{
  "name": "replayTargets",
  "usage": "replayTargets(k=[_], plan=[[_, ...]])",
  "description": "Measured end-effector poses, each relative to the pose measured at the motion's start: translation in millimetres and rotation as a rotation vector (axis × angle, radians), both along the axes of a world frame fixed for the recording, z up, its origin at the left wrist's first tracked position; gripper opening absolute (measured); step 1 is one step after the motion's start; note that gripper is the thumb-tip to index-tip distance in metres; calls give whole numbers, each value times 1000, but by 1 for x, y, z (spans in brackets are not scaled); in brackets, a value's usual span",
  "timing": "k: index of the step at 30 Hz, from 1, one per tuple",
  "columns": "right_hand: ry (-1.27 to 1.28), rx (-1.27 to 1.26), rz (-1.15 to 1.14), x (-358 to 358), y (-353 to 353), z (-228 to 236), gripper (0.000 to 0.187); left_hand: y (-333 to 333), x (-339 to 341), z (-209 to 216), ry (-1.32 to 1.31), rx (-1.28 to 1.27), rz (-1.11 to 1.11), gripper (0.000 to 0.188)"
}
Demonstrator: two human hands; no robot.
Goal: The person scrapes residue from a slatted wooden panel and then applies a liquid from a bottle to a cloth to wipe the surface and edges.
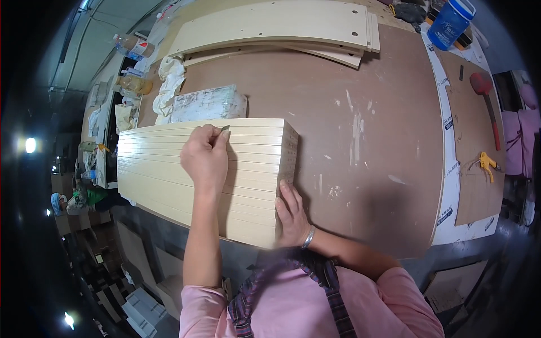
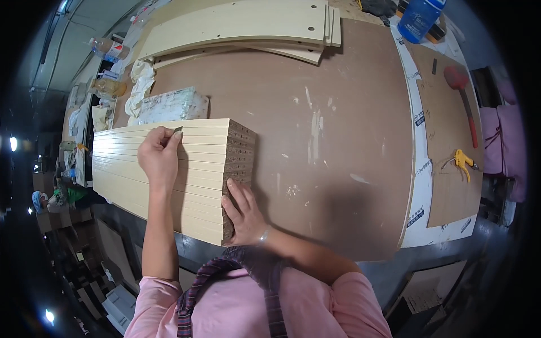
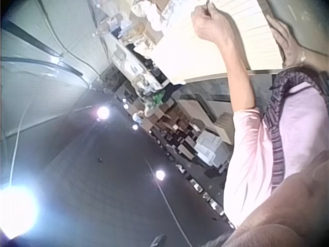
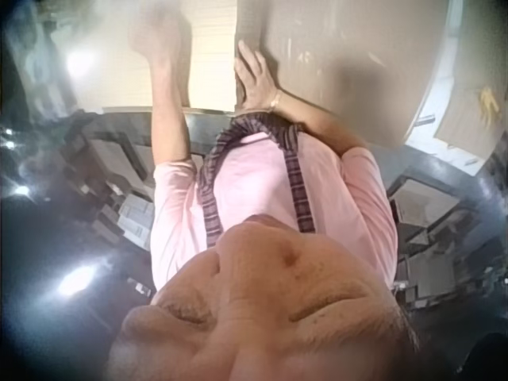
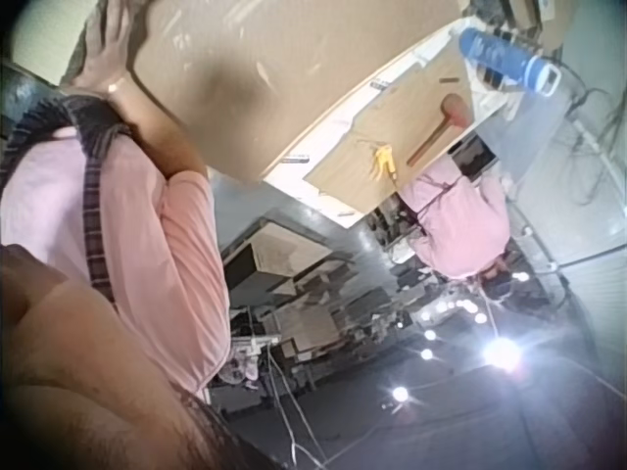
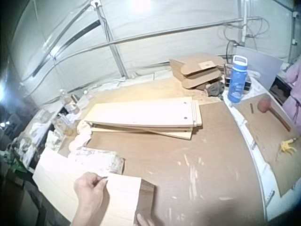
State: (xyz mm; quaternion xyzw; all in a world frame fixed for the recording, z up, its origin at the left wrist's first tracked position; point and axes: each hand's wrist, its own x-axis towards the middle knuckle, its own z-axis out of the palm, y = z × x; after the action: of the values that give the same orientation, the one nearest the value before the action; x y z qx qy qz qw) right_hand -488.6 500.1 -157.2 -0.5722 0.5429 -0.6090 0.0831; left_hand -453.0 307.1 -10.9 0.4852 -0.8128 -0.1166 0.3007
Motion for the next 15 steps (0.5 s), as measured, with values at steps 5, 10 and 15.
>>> replayTargets(k=[5, 10, 15], plan=[[-18, 34, 14, -1, 4, -11, 112, 55, -44, 7, -74, -37, -363, 13], [5, 8, 17, -2, 2, 0, 113, 7, -18, 4, 15, -47, -46, 14], [-1, -16, -13, -3, 0, -2, 113, 47, -36, 10, -82, -14, -359, 15]])
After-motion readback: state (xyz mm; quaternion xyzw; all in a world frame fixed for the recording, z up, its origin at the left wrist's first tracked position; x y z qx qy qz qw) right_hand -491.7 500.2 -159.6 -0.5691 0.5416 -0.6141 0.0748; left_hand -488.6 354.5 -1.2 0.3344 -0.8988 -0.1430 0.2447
